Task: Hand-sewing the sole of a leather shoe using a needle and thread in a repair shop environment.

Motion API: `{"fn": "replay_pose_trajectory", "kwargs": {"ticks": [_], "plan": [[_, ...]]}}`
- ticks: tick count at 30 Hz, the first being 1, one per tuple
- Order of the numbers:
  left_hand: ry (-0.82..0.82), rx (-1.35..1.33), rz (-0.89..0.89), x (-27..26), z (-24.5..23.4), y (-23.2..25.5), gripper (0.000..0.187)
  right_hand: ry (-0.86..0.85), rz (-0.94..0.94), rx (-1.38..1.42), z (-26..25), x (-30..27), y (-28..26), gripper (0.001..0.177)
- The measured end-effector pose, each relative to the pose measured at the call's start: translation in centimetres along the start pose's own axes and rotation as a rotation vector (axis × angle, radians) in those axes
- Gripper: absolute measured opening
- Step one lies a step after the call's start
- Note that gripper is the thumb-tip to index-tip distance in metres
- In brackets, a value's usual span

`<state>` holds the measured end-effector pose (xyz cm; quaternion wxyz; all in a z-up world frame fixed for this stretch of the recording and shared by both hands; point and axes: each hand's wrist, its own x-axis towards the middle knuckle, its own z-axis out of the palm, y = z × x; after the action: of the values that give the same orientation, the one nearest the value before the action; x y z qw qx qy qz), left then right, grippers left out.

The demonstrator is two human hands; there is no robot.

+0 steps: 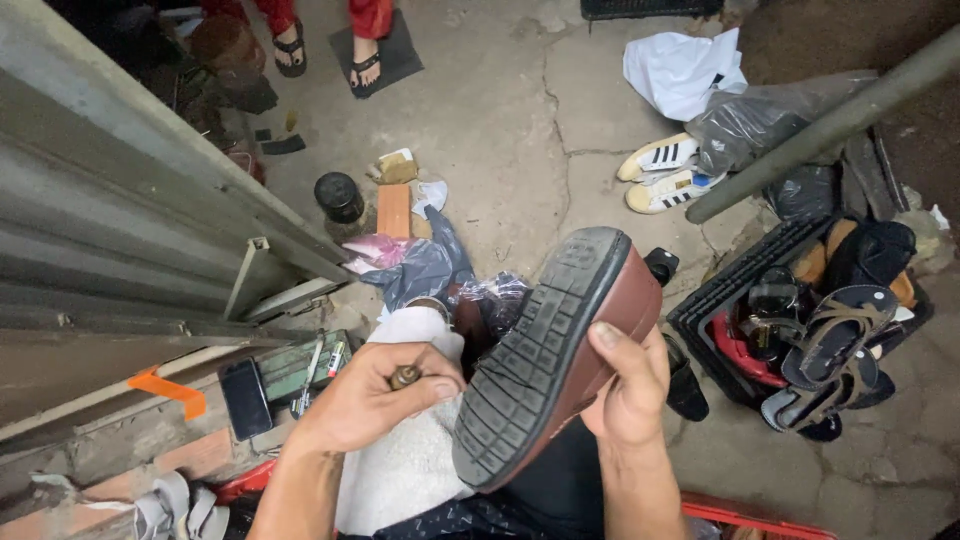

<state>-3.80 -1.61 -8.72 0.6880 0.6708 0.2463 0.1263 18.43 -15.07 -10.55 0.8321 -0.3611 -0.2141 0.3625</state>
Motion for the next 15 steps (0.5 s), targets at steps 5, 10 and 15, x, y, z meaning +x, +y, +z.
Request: {"fn": "replay_pose_trajectory", "kwargs": {"ticks": [5,10,15], "plan": [[0.117,-0.053,0.116,-1.1,-0.7,-0.8,0.018,-0.056,-0.152,-0.311,0.1,-1.0,0.2,0.032],[0.234,0.035,0.328,-1.6,0.5,3.2,0.015,-0.154,-0.287,-0.453,1.0,-2.1,0.1,0.028],[0.289,0.352,0.421,-2.4,2.2,6.8,0.019,-0.111,-0.238,-0.670,1.3,-3.3,0.4,0.015]]}}
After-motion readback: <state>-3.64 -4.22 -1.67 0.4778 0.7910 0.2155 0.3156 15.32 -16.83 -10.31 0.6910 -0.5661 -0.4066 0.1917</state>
